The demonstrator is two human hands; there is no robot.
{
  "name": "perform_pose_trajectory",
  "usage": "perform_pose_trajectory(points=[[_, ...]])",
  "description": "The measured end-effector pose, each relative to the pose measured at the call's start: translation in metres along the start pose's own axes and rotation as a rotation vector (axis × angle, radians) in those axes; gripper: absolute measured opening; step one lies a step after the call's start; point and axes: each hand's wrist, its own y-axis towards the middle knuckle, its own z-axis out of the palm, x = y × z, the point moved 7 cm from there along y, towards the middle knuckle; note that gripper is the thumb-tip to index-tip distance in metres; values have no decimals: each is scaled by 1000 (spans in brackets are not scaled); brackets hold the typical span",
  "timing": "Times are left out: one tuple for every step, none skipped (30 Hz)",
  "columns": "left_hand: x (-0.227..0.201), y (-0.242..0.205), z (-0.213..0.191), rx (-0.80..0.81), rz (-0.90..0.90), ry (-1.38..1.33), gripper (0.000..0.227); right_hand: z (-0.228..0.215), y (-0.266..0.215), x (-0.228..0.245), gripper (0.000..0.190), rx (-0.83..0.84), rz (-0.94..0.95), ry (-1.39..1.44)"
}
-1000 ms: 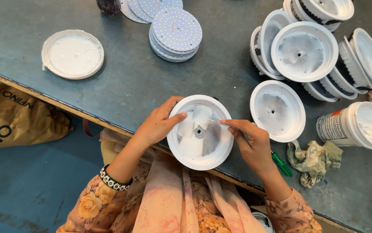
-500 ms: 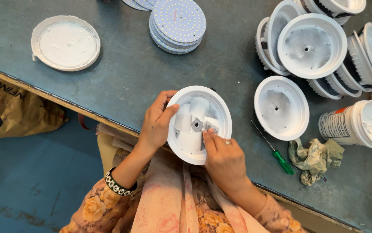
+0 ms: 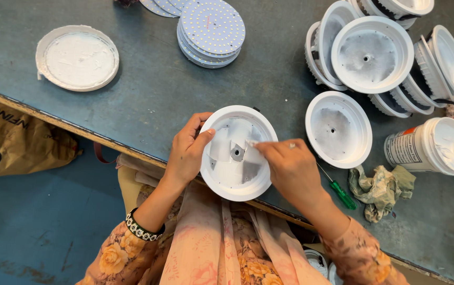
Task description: The person scoops white paste from a container using a small spatula and applies it to the interior of white circular plastic housings. The person repeatedly picks up a housing, applies the paste, and places it back on the table.
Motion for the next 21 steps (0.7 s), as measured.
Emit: perform_pose_trajectory(points=[[1, 0, -1, -13, 14, -8, 34, 2, -4, 4, 26, 9, -14, -4], [2, -2, -1, -18, 22, -13, 34, 2, -11, 9, 26, 22, -24, -7], [4, -3, -1, -23, 31, -18, 33, 2, -18, 16, 30, 27, -27, 6], [3, -2, -2, -25, 47, -22, 33, -1, -23, 23, 34, 25, -30, 15], [3, -1, -1, -23, 43, -15, 33, -4, -27, 28, 37, 24, -32, 23], [2, 0, -2, -21, 39, -7, 33, -8, -28, 30, 36, 18, -31, 45], [2, 1, -2, -19, 36, 0, 33, -12, -27, 31, 34, 12, -30, 67], [1, 1, -2, -8, 36, 0, 33, -15, -27, 32, 33, 6, -26, 90], [1, 1, -2, 4, 35, 1, 33, -16, -22, 29, 32, -17, -26, 69], [1, 0, 0, 18, 33, -1, 33, -17, -15, 20, 31, -37, -23, 46], [0, -1, 1, 25, 27, 8, 33, -17, -7, 13, 30, -58, -21, 23], [-1, -1, 2, 22, 27, 18, 34, -14, 1, 7, 29, -61, -40, 13], [-2, 0, 1, 19, 27, 28, 34, -8, 10, 4, 28, -64, -59, 4], [-2, -1, 0, 14, 18, 20, 34, -4, 16, 3, 27, -66, -83, -2], [-2, -1, -1, 9, 10, 12, 34, 0, 19, 1, 29, -54, -116, -8], [-1, -2, -2, 3, -4, 4, 34, 3, 21, 1, 30, -39, -149, -11], [-1, -3, -4, -7, 8, 0, 34, 6, 21, 0, 31, -24, -182, -14], [-1, -3, -4, -13, 20, -5, 34, 7, 19, -3, 32, -10, -200, -10], [-1, -3, -4, -19, 31, -10, 34, 7, 16, -5, 33, 3, -217, -6], [0, -3, -4, -29, 25, -6, 34, 7, 12, -5, 34, 16, -230, -2], [1, -4, -4, -38, 18, -3, 35, 7, 8, -5, 34, 33, -217, 0]])
